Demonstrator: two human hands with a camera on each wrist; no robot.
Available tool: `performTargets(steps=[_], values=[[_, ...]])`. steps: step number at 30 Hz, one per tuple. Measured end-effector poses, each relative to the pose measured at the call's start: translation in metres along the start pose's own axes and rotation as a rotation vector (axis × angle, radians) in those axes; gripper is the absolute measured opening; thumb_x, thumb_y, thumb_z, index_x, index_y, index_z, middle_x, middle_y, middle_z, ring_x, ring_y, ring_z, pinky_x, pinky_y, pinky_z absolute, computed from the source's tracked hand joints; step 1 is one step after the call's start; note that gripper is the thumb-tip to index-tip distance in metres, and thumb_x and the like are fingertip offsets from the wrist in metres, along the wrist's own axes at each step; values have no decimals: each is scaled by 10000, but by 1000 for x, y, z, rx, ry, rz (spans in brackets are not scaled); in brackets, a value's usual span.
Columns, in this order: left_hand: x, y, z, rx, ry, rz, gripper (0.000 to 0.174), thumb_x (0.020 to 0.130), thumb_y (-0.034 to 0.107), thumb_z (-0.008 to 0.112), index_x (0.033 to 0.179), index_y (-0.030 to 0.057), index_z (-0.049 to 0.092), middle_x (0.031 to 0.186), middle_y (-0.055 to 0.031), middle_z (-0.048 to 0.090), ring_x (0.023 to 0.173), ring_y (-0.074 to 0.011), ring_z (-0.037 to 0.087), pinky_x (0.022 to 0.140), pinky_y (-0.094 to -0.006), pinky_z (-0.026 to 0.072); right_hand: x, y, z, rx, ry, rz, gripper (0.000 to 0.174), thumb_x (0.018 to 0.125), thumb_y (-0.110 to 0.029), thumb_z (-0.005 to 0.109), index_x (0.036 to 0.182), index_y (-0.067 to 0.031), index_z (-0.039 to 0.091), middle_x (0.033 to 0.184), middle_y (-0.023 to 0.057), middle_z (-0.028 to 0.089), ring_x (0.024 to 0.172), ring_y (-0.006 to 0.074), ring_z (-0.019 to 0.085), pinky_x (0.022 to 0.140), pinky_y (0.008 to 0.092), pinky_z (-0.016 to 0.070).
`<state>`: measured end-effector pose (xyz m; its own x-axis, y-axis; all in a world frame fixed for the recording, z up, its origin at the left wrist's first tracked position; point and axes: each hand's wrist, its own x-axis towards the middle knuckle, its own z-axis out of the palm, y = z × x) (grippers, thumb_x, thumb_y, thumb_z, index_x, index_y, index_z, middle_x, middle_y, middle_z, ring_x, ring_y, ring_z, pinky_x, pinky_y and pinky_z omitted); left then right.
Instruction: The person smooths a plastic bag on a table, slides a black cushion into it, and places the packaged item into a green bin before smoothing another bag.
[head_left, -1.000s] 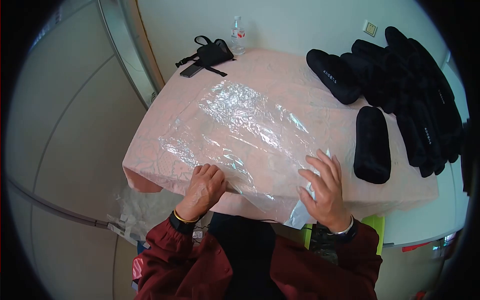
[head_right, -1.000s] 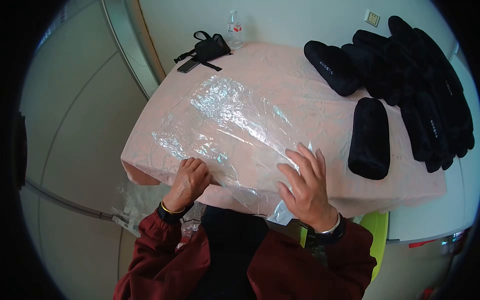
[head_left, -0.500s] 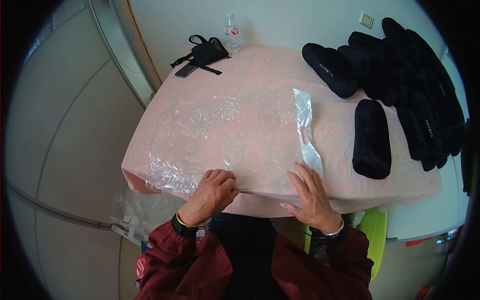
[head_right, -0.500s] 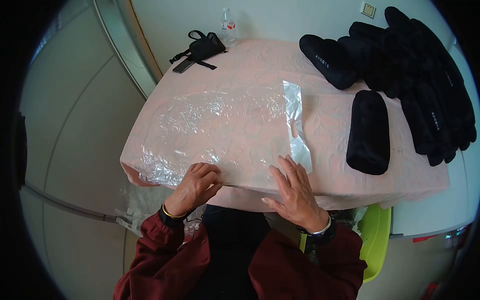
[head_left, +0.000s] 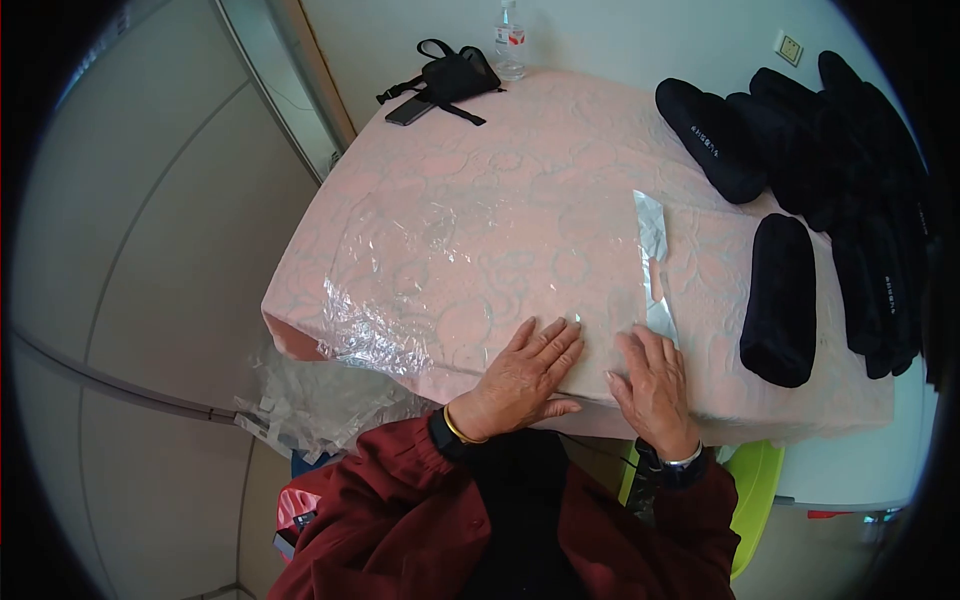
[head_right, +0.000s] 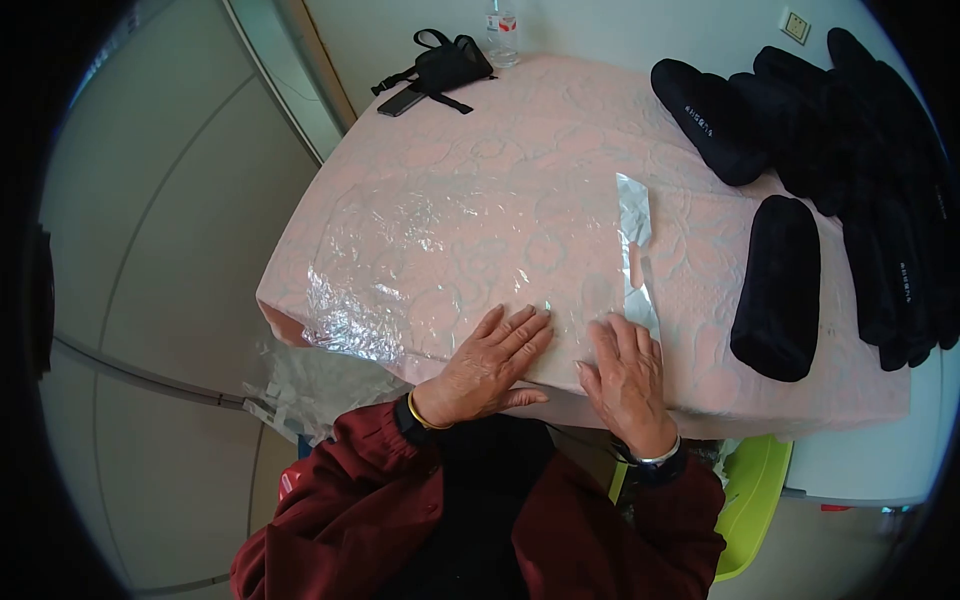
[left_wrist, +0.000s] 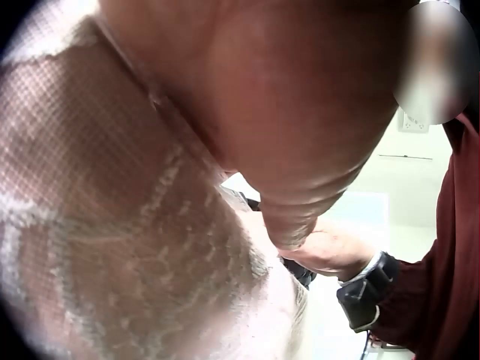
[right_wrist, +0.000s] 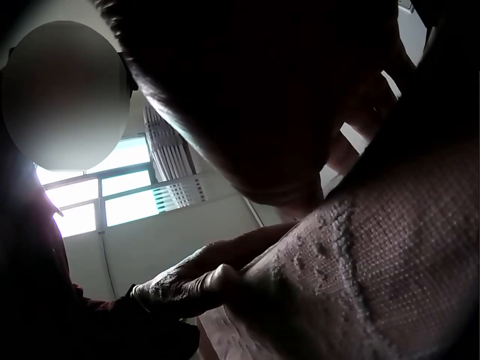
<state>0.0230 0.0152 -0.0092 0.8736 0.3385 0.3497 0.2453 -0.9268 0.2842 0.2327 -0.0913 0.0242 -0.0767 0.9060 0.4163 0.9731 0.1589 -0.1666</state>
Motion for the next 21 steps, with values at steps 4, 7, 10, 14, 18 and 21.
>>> performTargets(steps=[4,7,10,14,18,21], values=[[3,-15,-11,-79,-72,97,762,950,518,584,1470,-17,426,1534,-206,416,1452,-368,365,1192,-534,263,-24,-2,-14,173,-190,218,445,835,-72,718,1249,17,584,1321,200,538,1202,382,519,988,463,440],[4,-14,-13,-79,-107,87,763,957,517,573,1474,-22,418,1543,-209,405,1457,-370,357,1198,-536,248,-32,3,-15,342,-270,268,552,805,-75,739,1315,9,546,1409,212,474,1295,386,461,1073,493,382],[11,0,-1,-120,-122,86,768,962,519,565,1480,-26,409,1552,-212,392,1462,-371,349,1204,-538,233,-25,10,-2,190,-84,191,589,820,-102,732,1356,14,517,1458,220,435,1356,386,420,1113,508,349],[20,11,11,-141,-93,81,779,963,523,558,1485,-33,399,1562,-222,373,1474,-373,329,1212,-540,216,-11,5,18,67,-88,131,657,865,-202,698,1432,22,452,1530,229,374,1438,391,344,1170,540,271],[11,-4,1,-1,-109,16,807,960,536,552,1497,-40,376,1576,-232,349,1491,-374,301,1216,-538,206,-17,13,18,73,-186,127,740,905,-339,642,1496,21,381,1584,230,314,1478,391,293,1198,563,207],[-14,-41,-32,120,-146,-141,855,963,568,527,1527,-43,325,1596,-228,320,1498,-380,284,1220,-538,188,-18,16,14,85,-219,130,778,915,-397,617,1512,28,356,1600,230,293,1486,393,281,1204,566,191]])
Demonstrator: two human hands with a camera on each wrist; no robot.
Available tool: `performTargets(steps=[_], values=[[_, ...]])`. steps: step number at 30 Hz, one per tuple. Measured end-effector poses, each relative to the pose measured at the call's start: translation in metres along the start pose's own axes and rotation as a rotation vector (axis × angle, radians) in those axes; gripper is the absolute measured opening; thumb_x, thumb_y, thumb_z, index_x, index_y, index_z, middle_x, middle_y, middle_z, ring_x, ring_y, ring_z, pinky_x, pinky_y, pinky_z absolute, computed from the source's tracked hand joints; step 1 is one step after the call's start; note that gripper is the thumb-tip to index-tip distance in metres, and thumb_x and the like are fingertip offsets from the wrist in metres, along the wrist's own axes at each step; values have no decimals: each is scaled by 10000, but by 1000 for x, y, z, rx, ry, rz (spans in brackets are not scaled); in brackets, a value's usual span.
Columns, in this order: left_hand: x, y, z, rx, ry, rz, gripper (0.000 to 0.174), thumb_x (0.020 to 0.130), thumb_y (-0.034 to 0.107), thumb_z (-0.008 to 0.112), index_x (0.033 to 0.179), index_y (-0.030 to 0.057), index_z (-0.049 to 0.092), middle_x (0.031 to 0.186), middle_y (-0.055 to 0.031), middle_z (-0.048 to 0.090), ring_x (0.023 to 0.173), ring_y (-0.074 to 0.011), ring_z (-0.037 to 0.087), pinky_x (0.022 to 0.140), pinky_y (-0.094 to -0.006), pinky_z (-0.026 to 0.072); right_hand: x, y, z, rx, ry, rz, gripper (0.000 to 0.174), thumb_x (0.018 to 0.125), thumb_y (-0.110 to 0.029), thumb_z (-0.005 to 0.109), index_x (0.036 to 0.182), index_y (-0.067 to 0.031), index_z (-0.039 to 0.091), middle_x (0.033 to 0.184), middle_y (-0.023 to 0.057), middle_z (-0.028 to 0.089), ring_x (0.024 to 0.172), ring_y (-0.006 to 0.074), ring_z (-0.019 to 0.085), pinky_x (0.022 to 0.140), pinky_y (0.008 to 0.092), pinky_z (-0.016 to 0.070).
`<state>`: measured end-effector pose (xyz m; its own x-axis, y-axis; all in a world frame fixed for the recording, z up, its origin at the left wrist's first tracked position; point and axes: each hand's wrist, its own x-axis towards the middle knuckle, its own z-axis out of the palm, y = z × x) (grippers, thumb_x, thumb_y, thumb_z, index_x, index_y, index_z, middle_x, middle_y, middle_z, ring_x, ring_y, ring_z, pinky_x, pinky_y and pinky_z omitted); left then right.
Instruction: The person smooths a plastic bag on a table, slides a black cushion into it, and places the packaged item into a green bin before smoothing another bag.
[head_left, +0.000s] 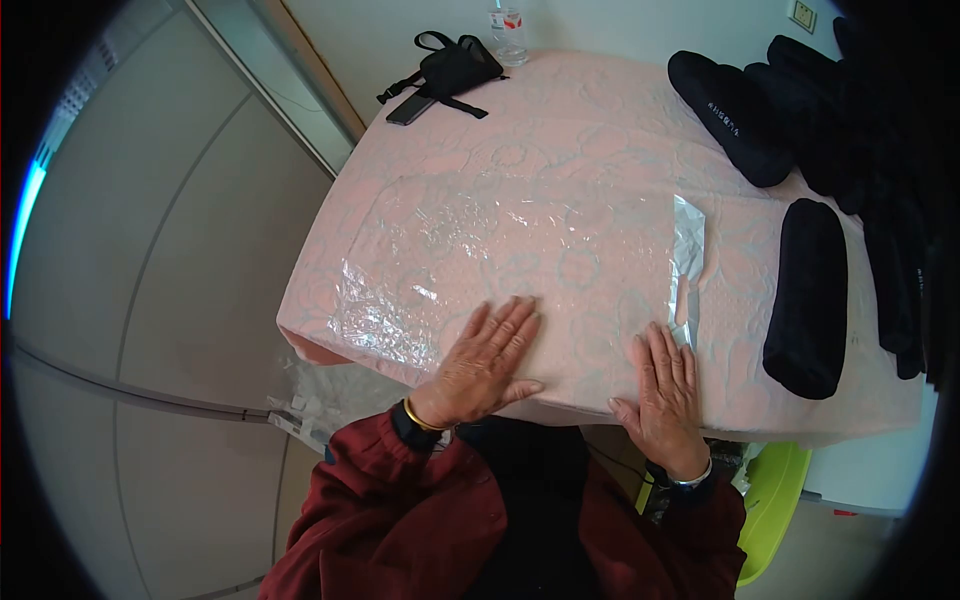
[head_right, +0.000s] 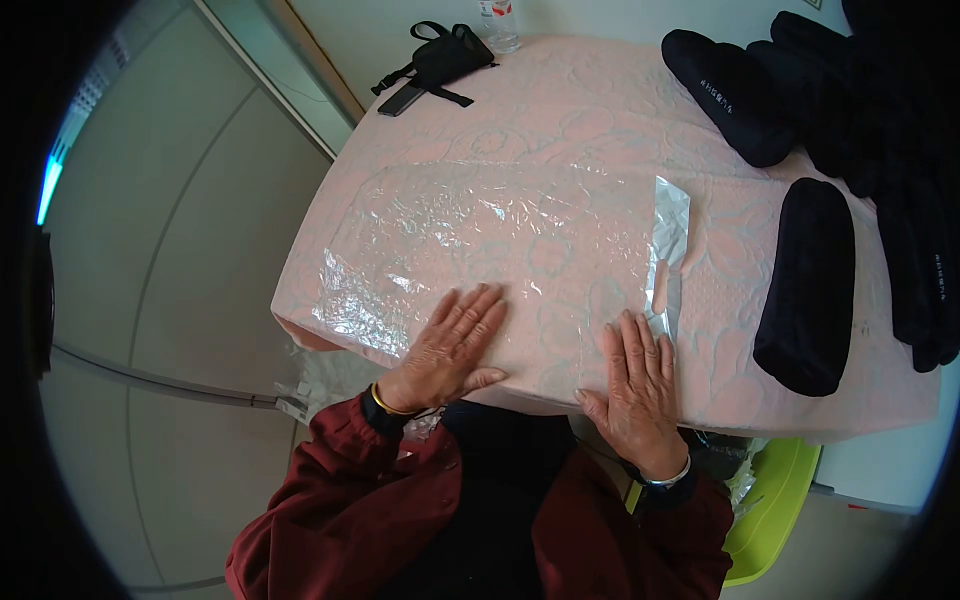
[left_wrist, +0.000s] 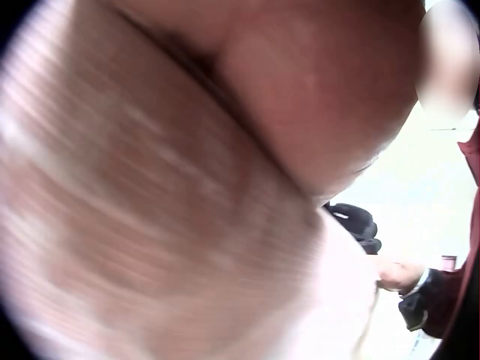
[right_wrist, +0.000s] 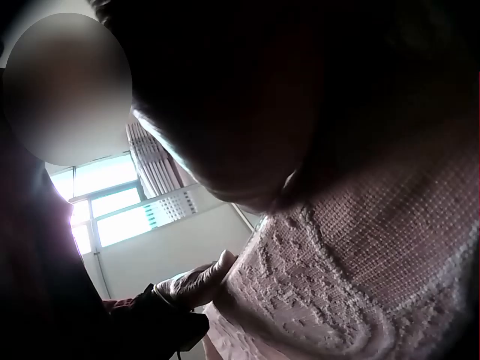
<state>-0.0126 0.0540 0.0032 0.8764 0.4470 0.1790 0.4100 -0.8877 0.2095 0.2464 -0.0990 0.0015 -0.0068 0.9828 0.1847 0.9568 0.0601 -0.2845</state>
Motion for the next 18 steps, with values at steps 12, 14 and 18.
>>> performTargets(steps=[12,14,18], values=[[-73,-149,-33,224,103,-581,853,983,599,476,1527,-41,329,1595,-239,324,1488,-396,295,1212,-537,178,4,1,-1,-29,-26,-9,809,900,-406,624,1508,50,346,1600,243,287,1485,396,283,1205,560,192],[-74,-147,-32,216,112,-580,831,987,578,477,1531,-33,327,1596,-235,326,1491,-393,292,1212,-540,177,3,0,0,-23,-13,-17,809,894,-395,631,1505,54,347,1597,244,291,1487,393,279,1206,558,191],[-80,-133,-32,193,119,-545,784,998,530,482,1538,-17,327,1597,-224,331,1494,-383,290,1212,-546,177,-9,-3,-2,-10,1,-10,807,883,-372,646,1503,51,349,1592,242,301,1485,389,284,1206,556,192]])
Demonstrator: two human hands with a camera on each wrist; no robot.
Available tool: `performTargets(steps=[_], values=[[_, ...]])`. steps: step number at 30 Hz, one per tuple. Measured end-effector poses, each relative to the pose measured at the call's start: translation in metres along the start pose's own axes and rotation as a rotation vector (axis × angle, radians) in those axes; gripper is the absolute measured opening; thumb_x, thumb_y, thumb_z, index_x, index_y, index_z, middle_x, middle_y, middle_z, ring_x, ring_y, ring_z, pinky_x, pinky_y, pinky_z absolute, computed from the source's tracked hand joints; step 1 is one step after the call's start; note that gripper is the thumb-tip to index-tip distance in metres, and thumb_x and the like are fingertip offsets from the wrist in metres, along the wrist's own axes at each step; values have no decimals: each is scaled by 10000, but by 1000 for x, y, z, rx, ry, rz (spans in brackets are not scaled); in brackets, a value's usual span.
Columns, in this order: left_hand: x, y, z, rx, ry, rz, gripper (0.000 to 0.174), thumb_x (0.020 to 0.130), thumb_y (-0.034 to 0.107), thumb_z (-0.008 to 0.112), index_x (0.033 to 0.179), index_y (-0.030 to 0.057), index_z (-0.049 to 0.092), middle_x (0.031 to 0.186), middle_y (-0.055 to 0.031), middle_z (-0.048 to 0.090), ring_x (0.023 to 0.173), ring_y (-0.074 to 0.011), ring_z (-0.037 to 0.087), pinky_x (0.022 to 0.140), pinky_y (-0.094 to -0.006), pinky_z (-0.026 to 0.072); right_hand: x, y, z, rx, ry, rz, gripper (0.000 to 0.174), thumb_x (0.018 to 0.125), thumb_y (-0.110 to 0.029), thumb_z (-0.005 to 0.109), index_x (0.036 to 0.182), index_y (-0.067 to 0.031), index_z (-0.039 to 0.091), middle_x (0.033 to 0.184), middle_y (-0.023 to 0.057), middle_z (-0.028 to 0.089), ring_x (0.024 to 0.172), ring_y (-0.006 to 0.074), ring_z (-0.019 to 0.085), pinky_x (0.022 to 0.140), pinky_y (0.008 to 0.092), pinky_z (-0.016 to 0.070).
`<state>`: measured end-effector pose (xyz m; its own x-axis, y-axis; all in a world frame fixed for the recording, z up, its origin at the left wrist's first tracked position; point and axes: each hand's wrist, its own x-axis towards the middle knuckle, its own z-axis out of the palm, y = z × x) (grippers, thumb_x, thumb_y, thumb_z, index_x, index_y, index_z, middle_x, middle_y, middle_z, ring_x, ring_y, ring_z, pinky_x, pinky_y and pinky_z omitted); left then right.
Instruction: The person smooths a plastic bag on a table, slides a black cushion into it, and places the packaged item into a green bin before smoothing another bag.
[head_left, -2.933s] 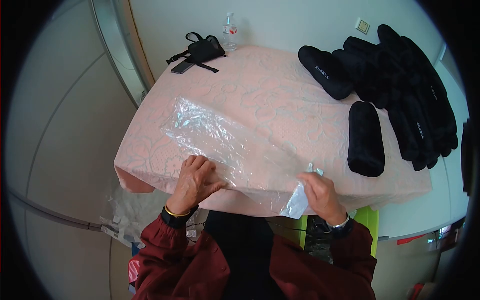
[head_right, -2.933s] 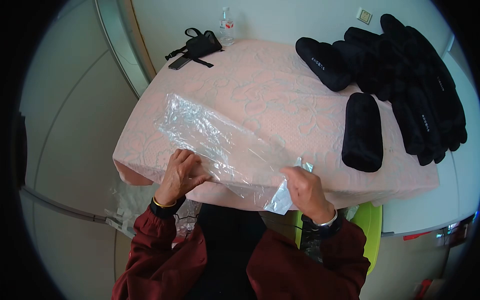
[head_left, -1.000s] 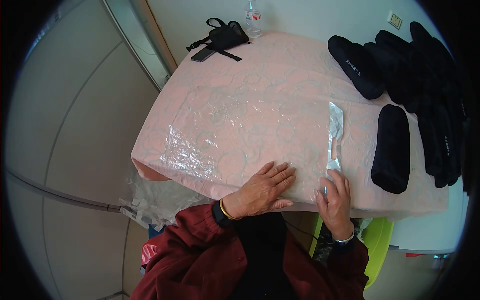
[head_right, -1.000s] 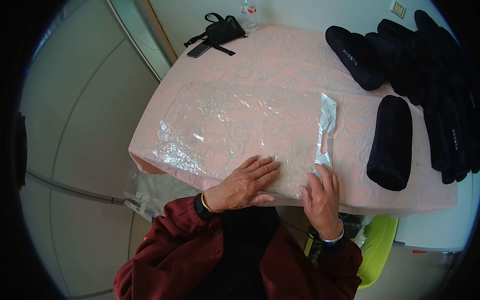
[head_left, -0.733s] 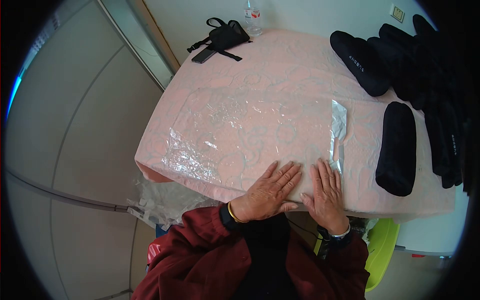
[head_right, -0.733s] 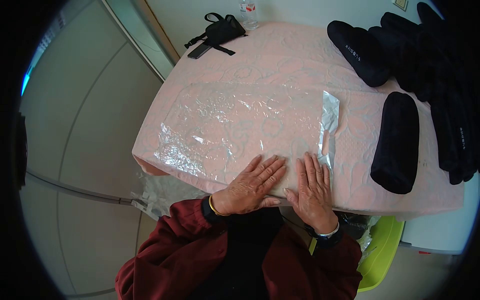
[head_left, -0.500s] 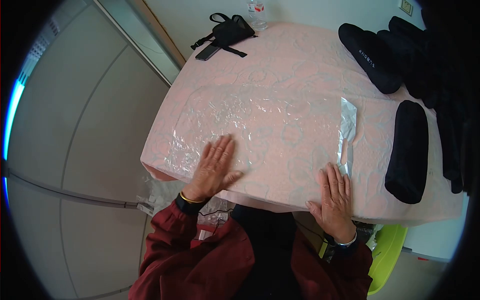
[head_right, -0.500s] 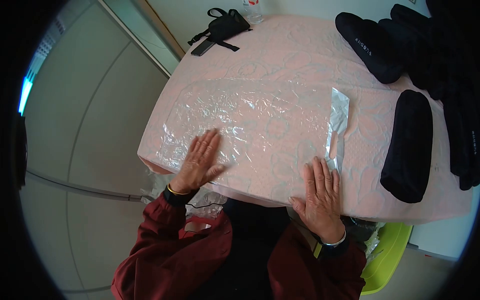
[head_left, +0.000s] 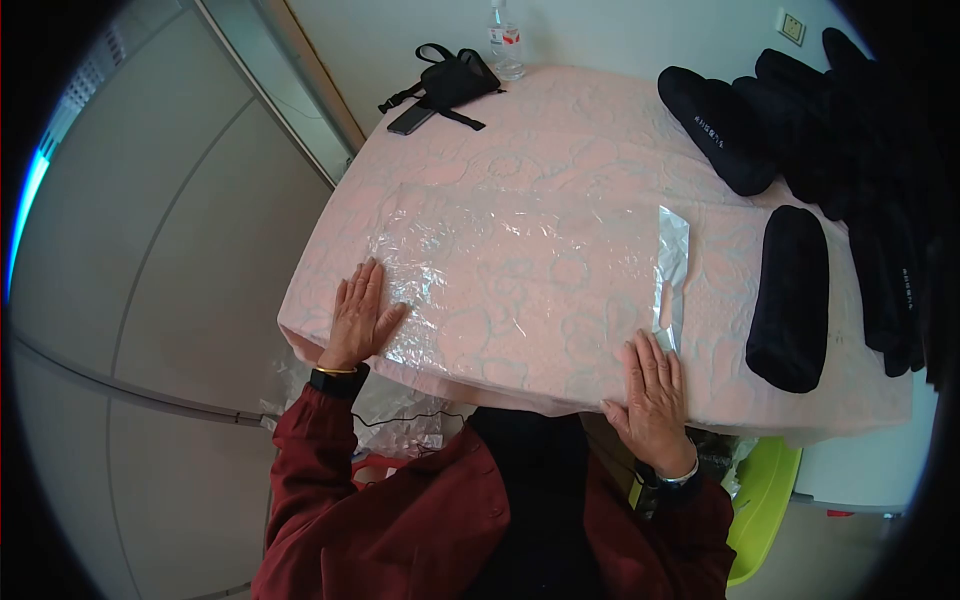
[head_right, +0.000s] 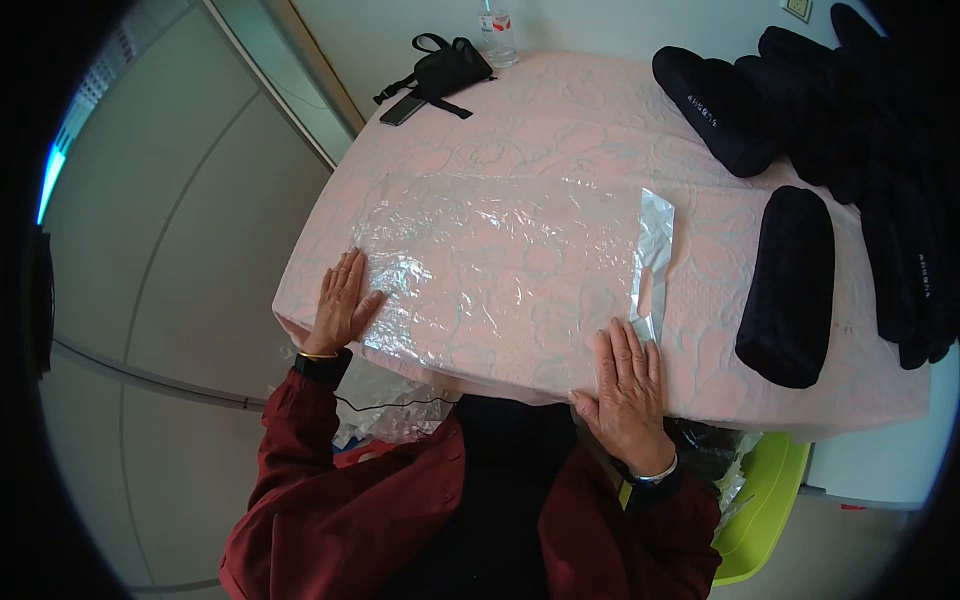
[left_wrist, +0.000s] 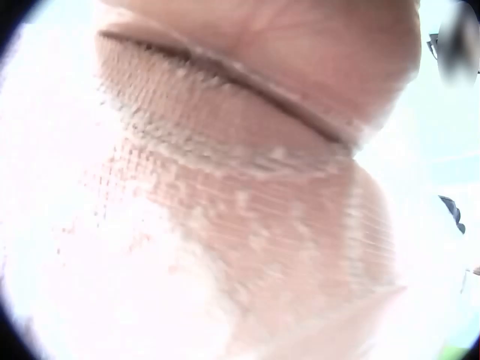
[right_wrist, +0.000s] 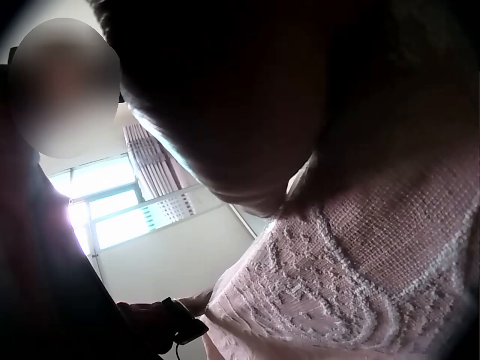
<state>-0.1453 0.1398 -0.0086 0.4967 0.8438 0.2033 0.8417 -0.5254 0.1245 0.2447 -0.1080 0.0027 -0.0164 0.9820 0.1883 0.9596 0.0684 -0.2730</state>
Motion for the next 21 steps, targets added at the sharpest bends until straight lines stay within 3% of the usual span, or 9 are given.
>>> performTargets(steps=[7,9,11,13,15,18,21], values=[[-53,12,-4,-47,43,95,750,1004,513,478,1523,-15,354,1592,-213,345,1485,-373,312,1210,-551,181,-48,-10,-10,70,19,25,740,870,-306,668,1455,64,407,1543,252,363,1457,399,331,1183,541,244],[-57,10,-5,-38,30,69,769,982,507,534,1511,-25,368,1577,-216,366,1477,-374,327,1206,-556,190,-54,-1,-11,104,21,9,726,866,-287,675,1444,68,419,1532,255,375,1450,403,339,1176,539,257],[-50,18,-15,-32,30,61,779,971,505,562,1505,-31,375,1570,-218,377,1473,-375,334,1204,-559,195,-46,14,-7,169,141,62,710,848,-242,700,1424,77,436,1514,260,391,1442,416,345,1163,539,278],[-38,64,-29,18,185,113,773,937,416,648,1500,-38,376,1566,-220,376,1467,-374,342,1202,-558,211,-29,14,-10,201,189,86,702,839,-219,713,1414,82,445,1505,263,398,1437,422,348,1157,539,288],[-21,123,-36,-188,156,274,781,907,345,695,1497,-50,371,1567,-236,361,1465,-386,336,1200,-556,223,-2,-6,-9,96,268,-44,801,787,-223,779,1435,80,421,1521,272,378,1441,434,335,1168,536,287],[-14,201,-1,-314,58,539,779,930,384,659,1500,-55,360,1583,-253,318,1462,-409,334,1198,-550,237,23,-30,11,75,188,-74,886,759,-267,815,1457,78,394,1540,272,354,1450,434,321,1183,531,272],[-17,229,26,-442,-51,583,799,954,440,606,1512,-61,333,1592,-256,301,1476,-407,311,1206,-544,225,24,-27,17,45,129,-60,977,730,-312,843,1479,82,357,1559,268,331,1464,430,301,1197,529,248]])
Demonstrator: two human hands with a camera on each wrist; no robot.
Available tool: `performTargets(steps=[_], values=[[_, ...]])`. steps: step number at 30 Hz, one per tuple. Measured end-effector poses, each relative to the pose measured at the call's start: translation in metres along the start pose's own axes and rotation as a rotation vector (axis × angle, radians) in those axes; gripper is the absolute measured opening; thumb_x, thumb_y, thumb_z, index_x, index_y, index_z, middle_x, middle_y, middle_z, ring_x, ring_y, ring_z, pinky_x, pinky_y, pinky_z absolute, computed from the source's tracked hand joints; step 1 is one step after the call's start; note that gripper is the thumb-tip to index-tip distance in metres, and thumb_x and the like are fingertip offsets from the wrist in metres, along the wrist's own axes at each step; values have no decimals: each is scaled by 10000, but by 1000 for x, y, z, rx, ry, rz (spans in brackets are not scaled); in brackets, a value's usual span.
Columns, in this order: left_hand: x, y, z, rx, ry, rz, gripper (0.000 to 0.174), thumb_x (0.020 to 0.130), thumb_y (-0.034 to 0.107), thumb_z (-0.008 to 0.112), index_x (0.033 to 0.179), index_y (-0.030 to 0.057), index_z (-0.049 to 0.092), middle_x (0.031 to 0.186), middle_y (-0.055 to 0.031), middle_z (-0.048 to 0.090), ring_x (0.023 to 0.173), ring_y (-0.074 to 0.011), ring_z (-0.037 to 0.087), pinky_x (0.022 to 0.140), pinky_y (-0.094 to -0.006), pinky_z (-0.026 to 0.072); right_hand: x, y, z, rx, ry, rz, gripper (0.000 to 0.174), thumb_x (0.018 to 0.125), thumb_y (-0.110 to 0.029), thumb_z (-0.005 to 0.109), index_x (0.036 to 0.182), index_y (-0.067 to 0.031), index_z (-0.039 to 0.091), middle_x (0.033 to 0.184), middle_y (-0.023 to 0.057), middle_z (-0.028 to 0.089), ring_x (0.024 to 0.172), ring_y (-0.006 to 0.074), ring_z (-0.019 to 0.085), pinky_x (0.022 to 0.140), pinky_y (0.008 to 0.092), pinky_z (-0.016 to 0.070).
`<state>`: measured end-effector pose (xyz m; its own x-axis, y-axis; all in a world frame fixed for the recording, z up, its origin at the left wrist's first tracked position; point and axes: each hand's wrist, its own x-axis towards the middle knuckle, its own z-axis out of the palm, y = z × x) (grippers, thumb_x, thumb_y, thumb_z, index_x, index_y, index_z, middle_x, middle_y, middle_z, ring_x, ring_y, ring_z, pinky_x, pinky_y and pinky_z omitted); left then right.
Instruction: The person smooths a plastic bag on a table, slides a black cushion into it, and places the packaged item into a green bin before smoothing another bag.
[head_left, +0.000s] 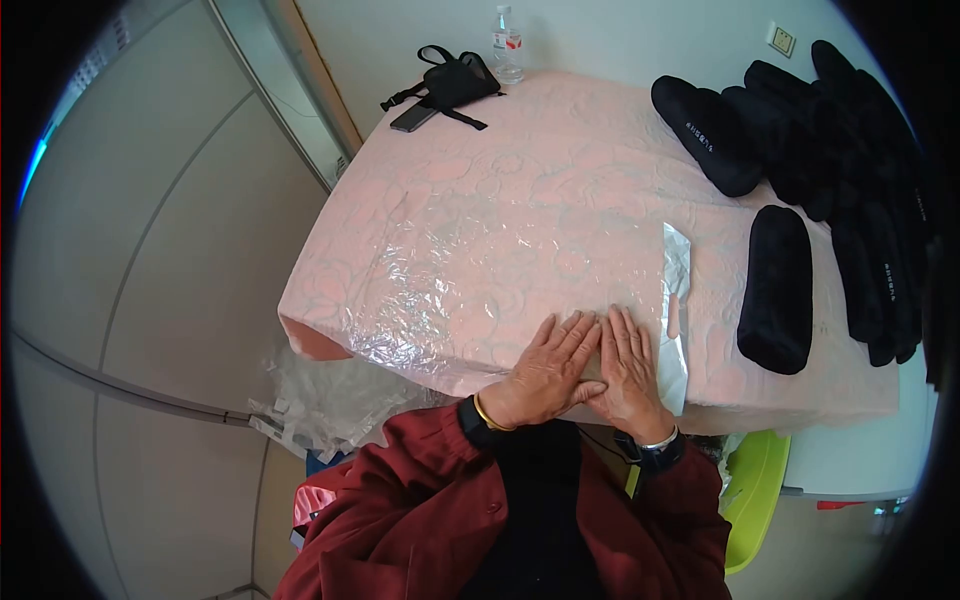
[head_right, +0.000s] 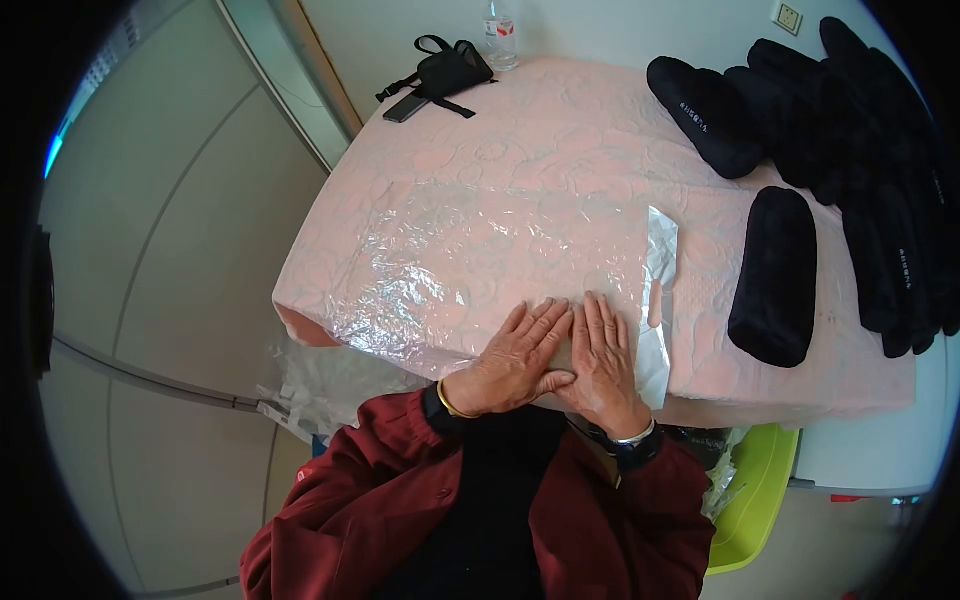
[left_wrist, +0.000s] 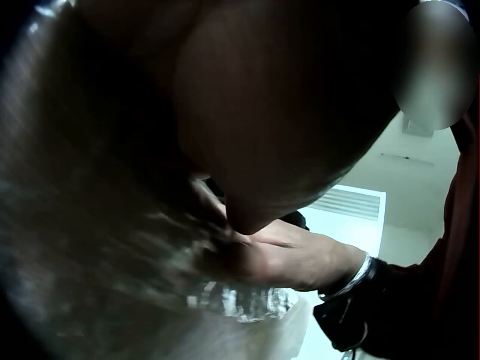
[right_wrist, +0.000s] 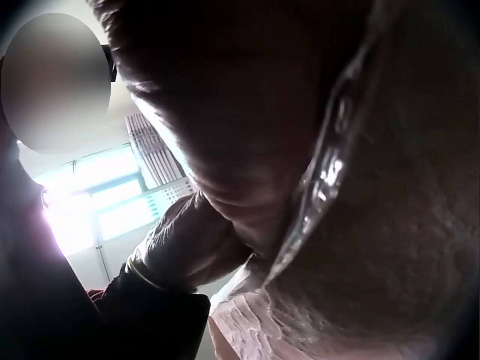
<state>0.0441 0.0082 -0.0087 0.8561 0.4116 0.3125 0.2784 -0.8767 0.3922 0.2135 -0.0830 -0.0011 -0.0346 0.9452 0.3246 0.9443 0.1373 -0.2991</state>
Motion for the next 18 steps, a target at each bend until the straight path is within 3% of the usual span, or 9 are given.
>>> performTargets(steps=[3,7,11,12,18], values=[[-16,-24,-9,200,-24,21,813,976,497,548,1524,-59,315,1601,-248,294,1485,-402,297,1213,-544,210,-16,19,-4,-31,-59,44,1074,700,-359,864,1502,90,311,1580,261,309,1483,422,275,1213,530,214],[-61,-92,-51,359,3,-164,839,990,579,479,1520,-54,333,1596,-239,316,1484,-401,300,1218,-535,190,-27,37,-19,-72,-71,87,1150,668,-404,865,1521,87,270,1602,252,275,1502,404,244,1224,517,188],[-94,-152,-90,420,47,-415,879,966,619,491,1507,-60,353,1587,-250,329,1477,-401,314,1209,-541,200,-26,39,-22,-102,-132,159,1193,638,-420,881,1526,84,262,1604,255,270,1510,399,226,1227,516,181],[-98,-159,-97,472,83,-479,879,962,618,501,1505,-59,359,1580,-250,343,1472,-406,322,1204,-545,208,-25,39,-20,-104,-130,156,1200,638,-430,880,1527,84,259,1604,255,269,1510,399,226,1226,517,180],[-121,-148,-101,444,72,-449,825,987,569,496,1519,-43,341,1576,-250,346,1470,-405,323,1200,-548,205,-44,27,-30,-118,-159,158,1152,686,-455,851,1518,92,272,1601,260,274,1509,403,231,1225,526,171]])
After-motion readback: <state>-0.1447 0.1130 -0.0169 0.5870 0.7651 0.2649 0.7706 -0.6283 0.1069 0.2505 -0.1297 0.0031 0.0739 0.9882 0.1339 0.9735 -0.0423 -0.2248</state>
